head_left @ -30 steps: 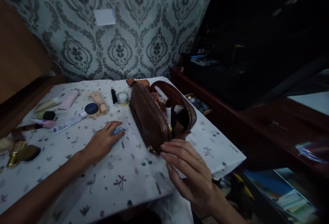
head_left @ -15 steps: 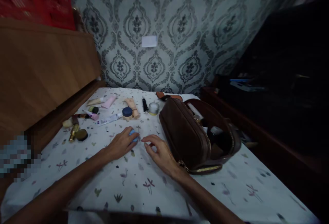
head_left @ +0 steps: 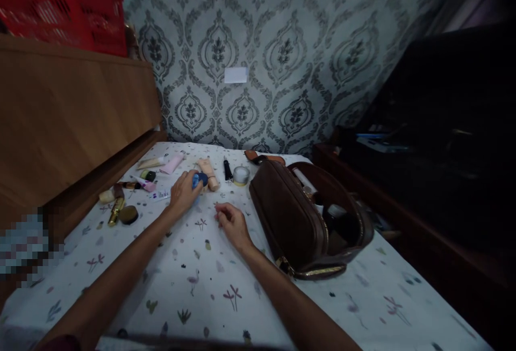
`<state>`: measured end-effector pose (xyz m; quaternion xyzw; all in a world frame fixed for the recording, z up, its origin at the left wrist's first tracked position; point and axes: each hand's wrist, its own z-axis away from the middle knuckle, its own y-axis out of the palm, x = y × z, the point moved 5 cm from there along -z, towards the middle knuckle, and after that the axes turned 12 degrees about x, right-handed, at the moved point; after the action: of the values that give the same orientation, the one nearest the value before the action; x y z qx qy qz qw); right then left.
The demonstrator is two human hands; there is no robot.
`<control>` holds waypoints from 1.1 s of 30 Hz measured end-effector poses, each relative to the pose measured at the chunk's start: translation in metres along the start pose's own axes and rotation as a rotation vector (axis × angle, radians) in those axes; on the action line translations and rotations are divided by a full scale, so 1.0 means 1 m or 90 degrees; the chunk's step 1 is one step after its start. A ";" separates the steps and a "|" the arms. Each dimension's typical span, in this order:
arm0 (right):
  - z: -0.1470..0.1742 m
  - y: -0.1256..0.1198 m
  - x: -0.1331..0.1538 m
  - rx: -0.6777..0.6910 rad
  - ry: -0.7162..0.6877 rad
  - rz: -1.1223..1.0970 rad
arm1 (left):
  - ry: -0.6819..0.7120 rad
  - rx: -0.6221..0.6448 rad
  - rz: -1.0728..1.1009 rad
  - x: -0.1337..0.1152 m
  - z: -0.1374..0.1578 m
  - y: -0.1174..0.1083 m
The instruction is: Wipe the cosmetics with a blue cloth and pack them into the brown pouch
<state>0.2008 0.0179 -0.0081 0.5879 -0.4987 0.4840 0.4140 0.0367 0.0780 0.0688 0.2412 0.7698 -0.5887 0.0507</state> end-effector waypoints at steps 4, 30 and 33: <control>-0.002 -0.003 -0.001 -0.019 0.006 -0.039 | 0.036 0.041 -0.083 -0.028 -0.012 0.003; -0.008 -0.022 -0.009 -0.095 0.067 -0.229 | 0.095 0.257 -0.049 -0.101 -0.097 0.084; -0.008 -0.023 -0.010 -0.093 0.081 -0.230 | 0.094 0.253 -0.035 -0.101 -0.093 0.082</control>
<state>0.2217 0.0308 -0.0164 0.6045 -0.3917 0.4003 0.5665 0.1799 0.1489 0.0607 0.2679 0.6464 -0.7110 -0.0704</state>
